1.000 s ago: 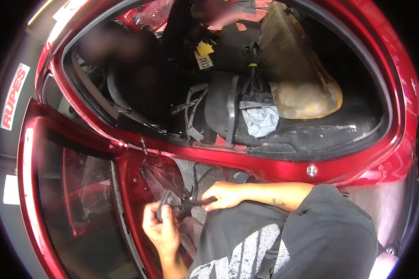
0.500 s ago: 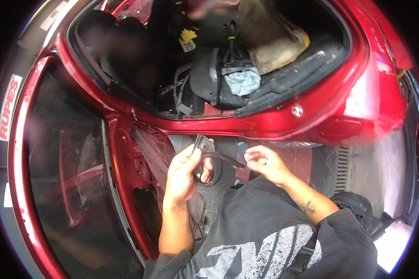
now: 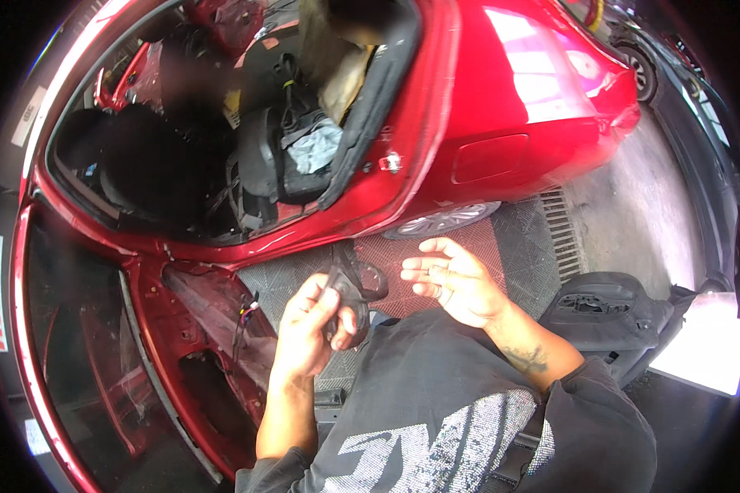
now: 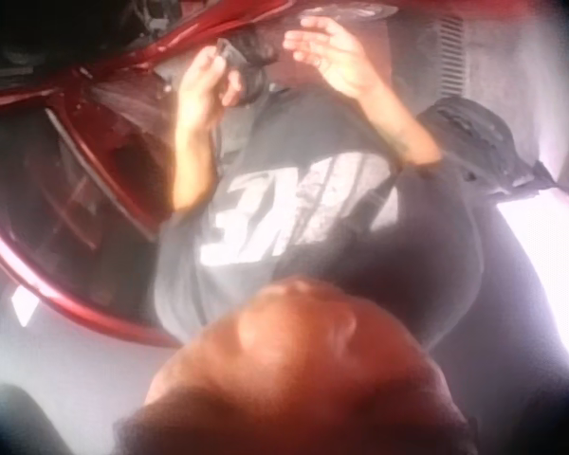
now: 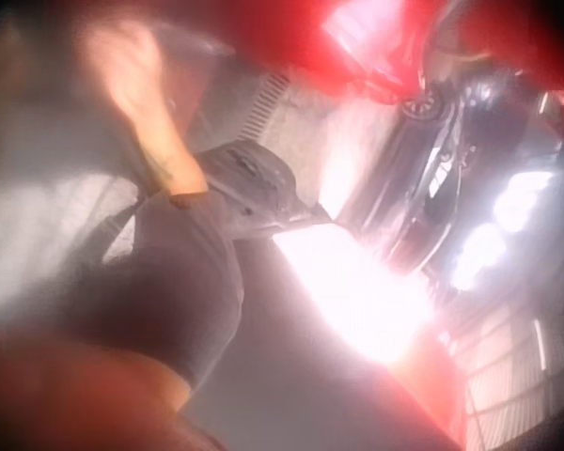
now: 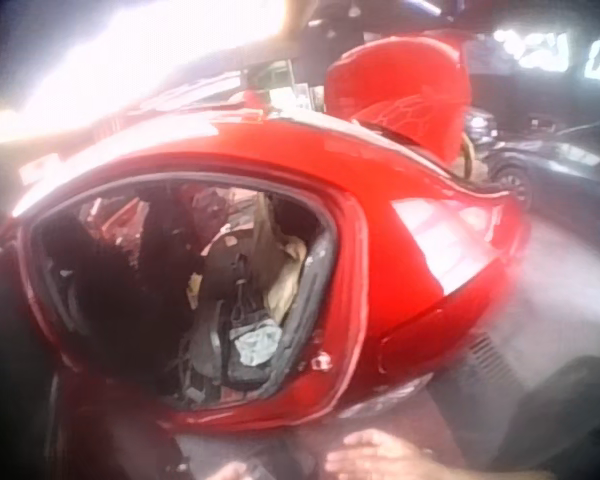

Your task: The person installs black rubber weather stripping along the perimeter of a red car door frame. They press the seal into the channel by hand, working around the edges and corners to secure it in place.

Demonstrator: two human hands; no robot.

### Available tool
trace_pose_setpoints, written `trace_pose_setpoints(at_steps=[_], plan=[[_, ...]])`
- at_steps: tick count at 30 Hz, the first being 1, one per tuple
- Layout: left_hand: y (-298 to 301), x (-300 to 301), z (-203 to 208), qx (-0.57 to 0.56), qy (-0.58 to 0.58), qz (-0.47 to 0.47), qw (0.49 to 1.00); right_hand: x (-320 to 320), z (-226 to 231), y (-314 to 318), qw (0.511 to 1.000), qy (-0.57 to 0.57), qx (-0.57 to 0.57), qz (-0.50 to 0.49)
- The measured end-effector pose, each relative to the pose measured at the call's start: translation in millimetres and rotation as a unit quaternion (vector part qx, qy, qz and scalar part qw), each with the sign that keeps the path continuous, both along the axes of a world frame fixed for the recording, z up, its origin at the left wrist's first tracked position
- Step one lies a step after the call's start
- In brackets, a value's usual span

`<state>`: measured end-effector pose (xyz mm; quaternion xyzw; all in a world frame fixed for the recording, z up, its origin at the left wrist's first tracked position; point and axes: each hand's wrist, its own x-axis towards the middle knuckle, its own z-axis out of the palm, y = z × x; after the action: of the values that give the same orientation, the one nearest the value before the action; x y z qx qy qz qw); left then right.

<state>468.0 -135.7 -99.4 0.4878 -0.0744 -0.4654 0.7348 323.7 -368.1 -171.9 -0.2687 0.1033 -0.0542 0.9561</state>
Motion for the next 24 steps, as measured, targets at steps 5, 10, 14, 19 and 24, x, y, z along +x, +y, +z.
trace_pose_setpoints(at_steps=[5,10,14,19,24], plan=[[-87,-70,0,0.009,-0.027,-0.061,0.998,-56,7,-66,0.996,-0.029,0.085,0.008],[-177,-127,1,-0.005,-0.037,-0.079,0.996,-116,5,-132,0.994,-0.06,0.091,-0.028],[-230,-160,3,0.003,0.001,-0.093,0.996,-151,5,-171,0.995,-0.027,0.018,-0.099],[-262,-183,8,-0.019,0.051,-0.119,0.991,-183,24,-197,0.969,0.062,-0.168,-0.17],[-260,-177,7,-0.046,0.042,-0.144,0.988,-191,39,-194,0.972,0.057,-0.128,-0.19]])
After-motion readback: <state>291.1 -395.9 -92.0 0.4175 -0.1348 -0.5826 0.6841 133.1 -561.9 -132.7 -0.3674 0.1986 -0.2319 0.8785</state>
